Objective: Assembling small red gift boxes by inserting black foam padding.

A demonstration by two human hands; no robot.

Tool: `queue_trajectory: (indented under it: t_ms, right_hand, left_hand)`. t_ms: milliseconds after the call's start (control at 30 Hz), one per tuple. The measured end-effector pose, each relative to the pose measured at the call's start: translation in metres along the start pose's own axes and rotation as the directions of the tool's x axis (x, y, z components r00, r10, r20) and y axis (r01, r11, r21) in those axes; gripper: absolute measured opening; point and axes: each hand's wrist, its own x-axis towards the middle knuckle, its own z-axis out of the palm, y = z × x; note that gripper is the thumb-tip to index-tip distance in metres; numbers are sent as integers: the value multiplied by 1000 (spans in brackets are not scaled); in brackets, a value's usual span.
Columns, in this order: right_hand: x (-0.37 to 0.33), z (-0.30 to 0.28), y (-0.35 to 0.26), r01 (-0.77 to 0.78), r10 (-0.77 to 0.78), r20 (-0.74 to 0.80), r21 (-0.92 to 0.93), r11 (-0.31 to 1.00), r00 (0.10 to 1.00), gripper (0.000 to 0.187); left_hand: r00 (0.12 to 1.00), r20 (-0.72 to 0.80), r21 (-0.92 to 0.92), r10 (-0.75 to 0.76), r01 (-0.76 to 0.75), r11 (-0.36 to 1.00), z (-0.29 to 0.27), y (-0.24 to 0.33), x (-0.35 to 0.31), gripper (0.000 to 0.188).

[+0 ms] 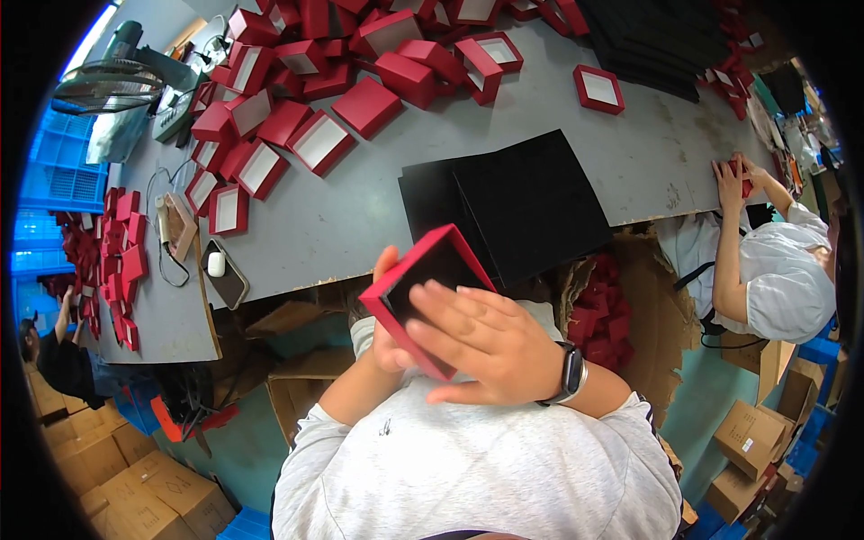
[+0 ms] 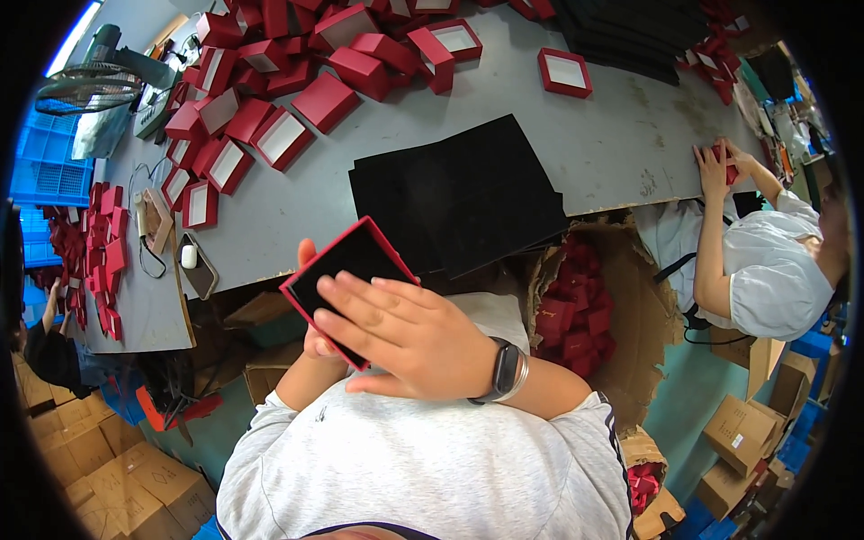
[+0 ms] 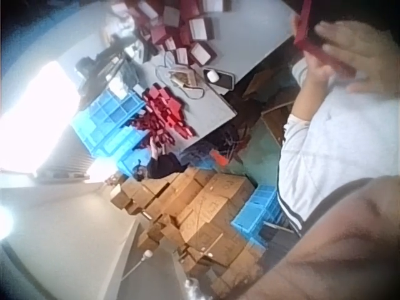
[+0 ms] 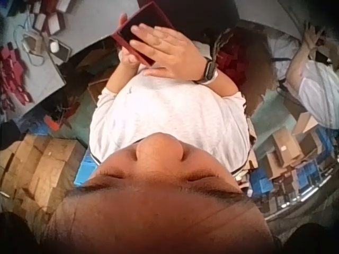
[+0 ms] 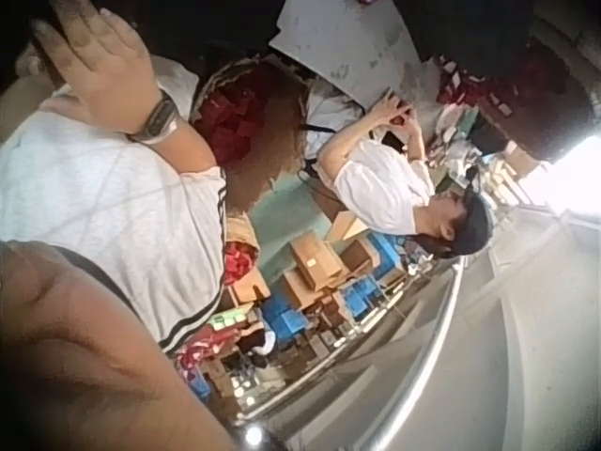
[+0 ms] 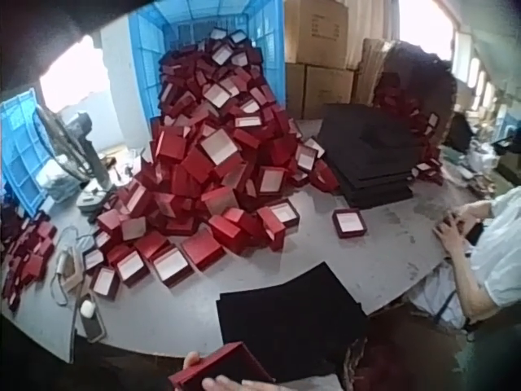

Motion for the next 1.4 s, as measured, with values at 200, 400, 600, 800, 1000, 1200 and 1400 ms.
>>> queue_trajectory:
  t_ms: [200, 400, 600, 800, 1000, 1200, 1400]
  right_hand:
    - [7, -10, 1, 6, 1, 100, -67, 998, 995, 70]
    - [-12, -3, -1, -10, -52, -276, -221, 975, 960, 31]
    - [-7, -7, 5, -46, -13, -224, -255, 966, 974, 17]
    - [4, -12, 14, 109, -131, -114, -177, 978, 985, 15]
    - [3, -16, 30, 130, -148, -132, -134, 982, 980, 14]
    - [-32, -92, 122, -562, 261, -604, -385, 733, 753, 15]
    - [-97, -153, 281, -693, 522, -474, -605, 392, 709, 35]
  left_hand:
    - [994, -52, 15, -100, 101, 995, 0, 1, -6, 117]
    - [996, -56, -226, 72, -83, 970, 11, 10, 18, 107]
    - [996, 60, -140, 61, -52, 989, 12, 15, 21, 106]
    - [995, 57, -193, 76, -64, 979, 11, 4, 25, 107]
    - [994, -103, -68, -48, 42, 997, 15, -6, 38, 107]
    - [999, -38, 776, 28, 12, 630, -3, 5, 71, 88]
    - [994, -104, 994, 17, 104, -12, 8, -18, 101, 84]
